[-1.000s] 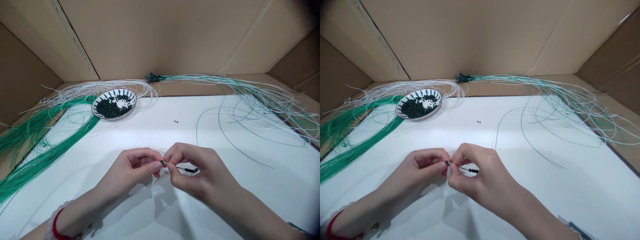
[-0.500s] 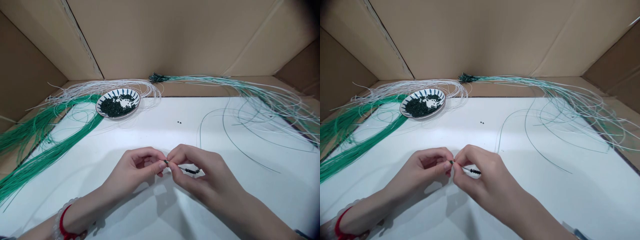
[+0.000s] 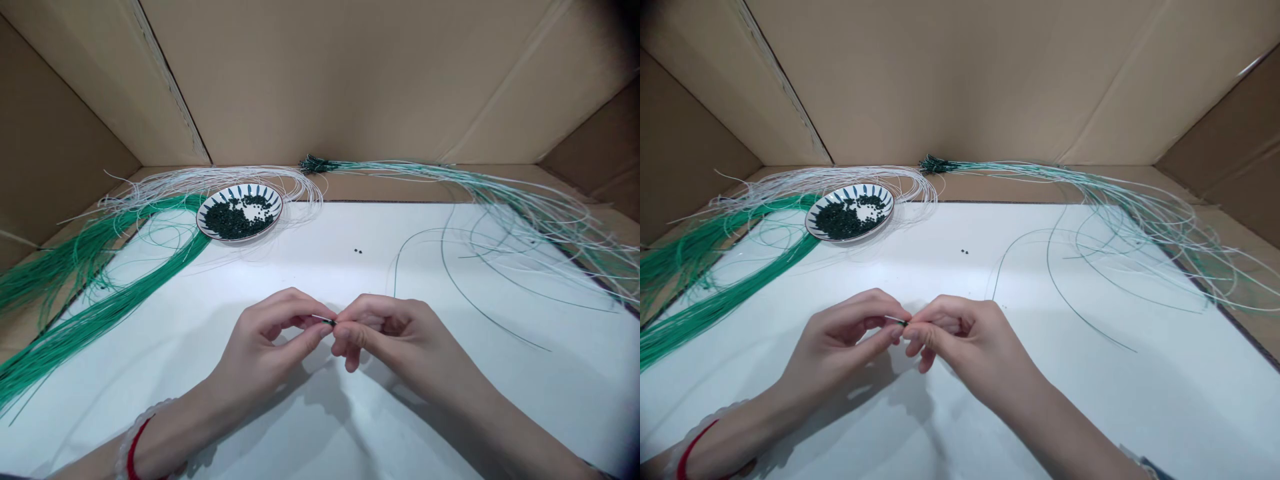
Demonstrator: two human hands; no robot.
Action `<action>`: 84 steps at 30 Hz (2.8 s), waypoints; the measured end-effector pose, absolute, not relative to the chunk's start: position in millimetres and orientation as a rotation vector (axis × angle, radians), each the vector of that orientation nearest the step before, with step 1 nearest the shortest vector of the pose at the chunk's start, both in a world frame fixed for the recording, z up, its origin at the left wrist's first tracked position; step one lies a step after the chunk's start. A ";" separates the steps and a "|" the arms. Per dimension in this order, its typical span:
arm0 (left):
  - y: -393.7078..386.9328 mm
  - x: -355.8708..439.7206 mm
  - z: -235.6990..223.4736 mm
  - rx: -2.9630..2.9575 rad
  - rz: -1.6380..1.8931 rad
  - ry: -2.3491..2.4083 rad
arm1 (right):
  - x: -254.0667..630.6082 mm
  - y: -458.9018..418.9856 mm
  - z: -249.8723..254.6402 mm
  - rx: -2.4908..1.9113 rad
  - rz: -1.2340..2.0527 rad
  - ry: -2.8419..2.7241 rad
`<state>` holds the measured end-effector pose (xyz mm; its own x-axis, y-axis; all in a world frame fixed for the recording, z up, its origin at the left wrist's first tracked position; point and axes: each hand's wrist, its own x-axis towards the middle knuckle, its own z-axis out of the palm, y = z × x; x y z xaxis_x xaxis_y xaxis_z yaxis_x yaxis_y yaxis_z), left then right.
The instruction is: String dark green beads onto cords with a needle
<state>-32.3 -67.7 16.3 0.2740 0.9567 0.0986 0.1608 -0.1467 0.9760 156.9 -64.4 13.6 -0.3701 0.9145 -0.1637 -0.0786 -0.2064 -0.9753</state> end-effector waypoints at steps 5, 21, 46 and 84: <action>-64.5 -31.0 18.8 1.239 0.926 1.134 | 155.9 -65.4 22.1 -1.144 1.601 -1.257; -62.6 -33.2 19.0 1.195 0.836 1.120 | 156.4 -69.3 31.3 -1.273 1.473 -1.428; -62.5 -31.2 19.7 1.128 0.837 1.038 | 157.7 -66.7 20.1 -1.205 1.431 -1.652; -62.8 -34.3 12.6 0.991 0.971 0.947 | 161.9 -70.1 24.0 -1.116 1.119 -1.619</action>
<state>-34.3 -62.8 12.6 0.2773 0.9433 -0.1824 -0.2056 0.2437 0.9478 161.9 -70.1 24.0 -0.2395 0.9590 0.1517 0.1971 0.2010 -0.9596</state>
